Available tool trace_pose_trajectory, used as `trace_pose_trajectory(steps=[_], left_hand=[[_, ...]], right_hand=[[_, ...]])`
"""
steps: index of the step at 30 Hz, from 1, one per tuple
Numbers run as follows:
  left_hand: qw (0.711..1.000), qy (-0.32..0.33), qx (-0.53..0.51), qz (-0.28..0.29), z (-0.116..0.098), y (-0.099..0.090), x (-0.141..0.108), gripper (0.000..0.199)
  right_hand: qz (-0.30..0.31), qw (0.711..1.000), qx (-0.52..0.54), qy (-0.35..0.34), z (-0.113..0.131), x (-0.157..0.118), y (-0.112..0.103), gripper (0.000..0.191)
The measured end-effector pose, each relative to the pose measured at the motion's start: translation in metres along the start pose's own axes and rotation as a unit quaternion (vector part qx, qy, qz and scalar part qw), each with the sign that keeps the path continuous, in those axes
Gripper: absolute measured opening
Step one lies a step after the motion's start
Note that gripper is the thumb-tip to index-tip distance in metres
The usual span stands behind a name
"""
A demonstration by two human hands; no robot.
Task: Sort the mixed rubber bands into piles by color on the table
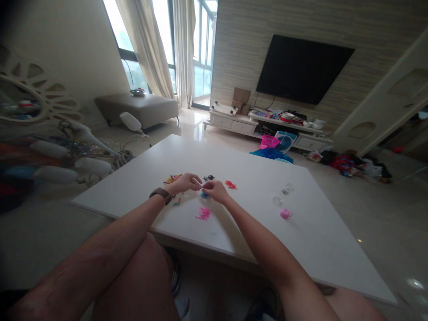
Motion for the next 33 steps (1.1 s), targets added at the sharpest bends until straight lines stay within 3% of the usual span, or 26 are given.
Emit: trace_pose_trajectory(steps=[5,8,14,18,24,29,33], left_hand=[[0.999,-0.002,-0.020,0.047,0.000,0.007,-0.002,0.033],[0.997,-0.006,-0.036,0.063,0.000,0.010,-0.003,0.034],[0.999,-0.018,-0.028,0.016,0.003,-0.001,-0.002,0.032],[0.999,-0.026,-0.011,-0.020,0.011,-0.013,-0.002,0.030],[0.988,-0.046,0.049,-0.137,0.020,-0.045,-0.011,0.015],[0.938,-0.122,0.161,-0.281,0.024,-0.083,-0.036,0.019],[0.922,-0.155,0.173,-0.310,0.034,-0.099,-0.051,0.022]], right_hand=[[-0.021,1.000,0.012,-0.006,0.002,-0.006,0.001,0.013],[-0.044,0.999,-0.005,-0.008,0.003,-0.024,-0.002,0.010],[-0.167,0.985,-0.046,-0.006,0.001,-0.094,0.005,0.010],[-0.157,0.985,-0.067,-0.035,0.004,-0.115,0.027,0.008],[-0.126,0.982,-0.115,-0.080,0.012,-0.115,0.036,0.010],[-0.134,0.981,-0.126,-0.066,0.011,-0.117,0.034,0.009],[-0.152,0.982,-0.106,-0.046,0.008,-0.117,0.031,0.009]])
Point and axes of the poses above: each hand's wrist, its own x-axis towards the middle knuckle, its own y-axis out of the palm, z = x × y, the point moved 6 cm from there along x, towards the middle knuckle, and after that the axes turned 5 degrees about z, right-handed, at the moved point
